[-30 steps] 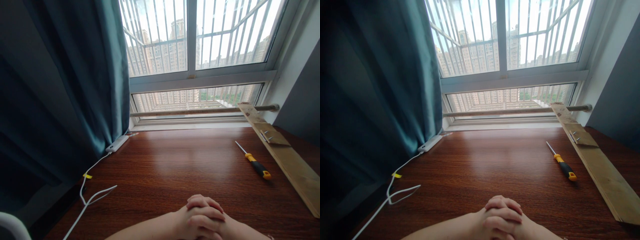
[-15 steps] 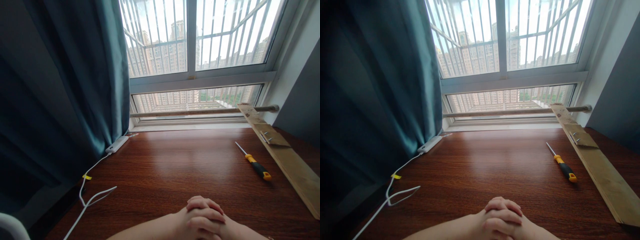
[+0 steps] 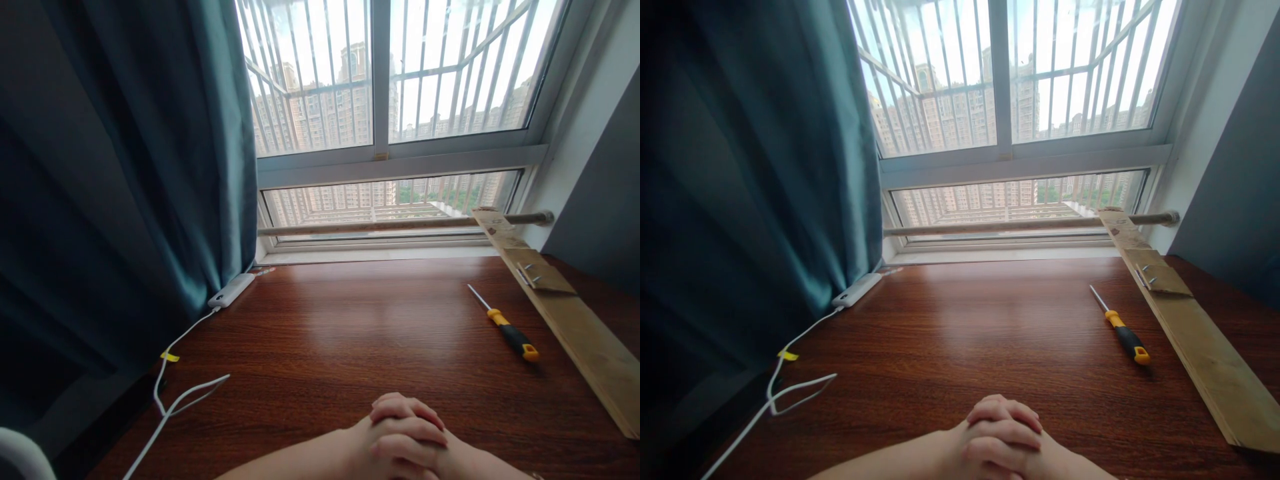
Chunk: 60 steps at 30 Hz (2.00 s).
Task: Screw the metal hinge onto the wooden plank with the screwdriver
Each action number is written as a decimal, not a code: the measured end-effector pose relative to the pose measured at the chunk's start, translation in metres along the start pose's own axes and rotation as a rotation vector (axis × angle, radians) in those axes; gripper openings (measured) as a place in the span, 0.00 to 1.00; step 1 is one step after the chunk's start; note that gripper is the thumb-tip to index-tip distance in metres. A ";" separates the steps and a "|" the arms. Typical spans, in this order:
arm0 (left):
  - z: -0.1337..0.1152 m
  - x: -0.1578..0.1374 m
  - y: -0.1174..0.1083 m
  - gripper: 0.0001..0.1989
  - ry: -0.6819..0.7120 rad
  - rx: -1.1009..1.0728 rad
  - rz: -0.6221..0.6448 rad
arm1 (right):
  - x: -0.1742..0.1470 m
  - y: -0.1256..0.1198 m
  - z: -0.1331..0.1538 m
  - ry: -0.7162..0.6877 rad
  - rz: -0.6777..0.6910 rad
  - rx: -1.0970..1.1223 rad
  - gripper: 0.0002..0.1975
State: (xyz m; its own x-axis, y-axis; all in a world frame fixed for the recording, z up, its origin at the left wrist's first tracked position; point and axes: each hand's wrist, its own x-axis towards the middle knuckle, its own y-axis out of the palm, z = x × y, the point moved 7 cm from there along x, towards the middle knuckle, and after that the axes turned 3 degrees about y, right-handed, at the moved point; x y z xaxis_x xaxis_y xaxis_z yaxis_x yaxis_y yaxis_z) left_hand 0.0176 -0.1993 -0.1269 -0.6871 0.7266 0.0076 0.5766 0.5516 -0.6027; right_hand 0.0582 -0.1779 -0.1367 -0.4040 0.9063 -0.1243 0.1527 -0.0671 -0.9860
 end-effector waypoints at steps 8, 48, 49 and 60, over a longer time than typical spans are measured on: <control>0.002 0.000 -0.001 0.15 0.038 -0.021 0.066 | -0.023 -0.028 -0.017 -0.435 -0.438 0.697 0.25; 0.004 -0.001 -0.003 0.16 -0.041 -0.035 -0.140 | -0.009 -0.004 -0.002 -0.193 -0.302 0.233 0.18; 0.002 0.000 -0.003 0.16 -0.040 -0.034 -0.139 | -0.009 -0.005 -0.002 -0.200 -0.307 0.235 0.20; 0.007 0.005 -0.003 0.12 0.202 -0.074 -0.130 | 0.019 0.034 -0.006 0.135 -0.142 0.120 0.21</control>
State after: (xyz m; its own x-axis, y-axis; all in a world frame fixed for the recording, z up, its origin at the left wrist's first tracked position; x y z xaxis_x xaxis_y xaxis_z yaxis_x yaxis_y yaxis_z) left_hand 0.0097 -0.2004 -0.1310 -0.6592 0.7108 0.2452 0.5253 0.6687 -0.5262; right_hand 0.0605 -0.1603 -0.1721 -0.2882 0.9573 0.0244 -0.0085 0.0230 -0.9997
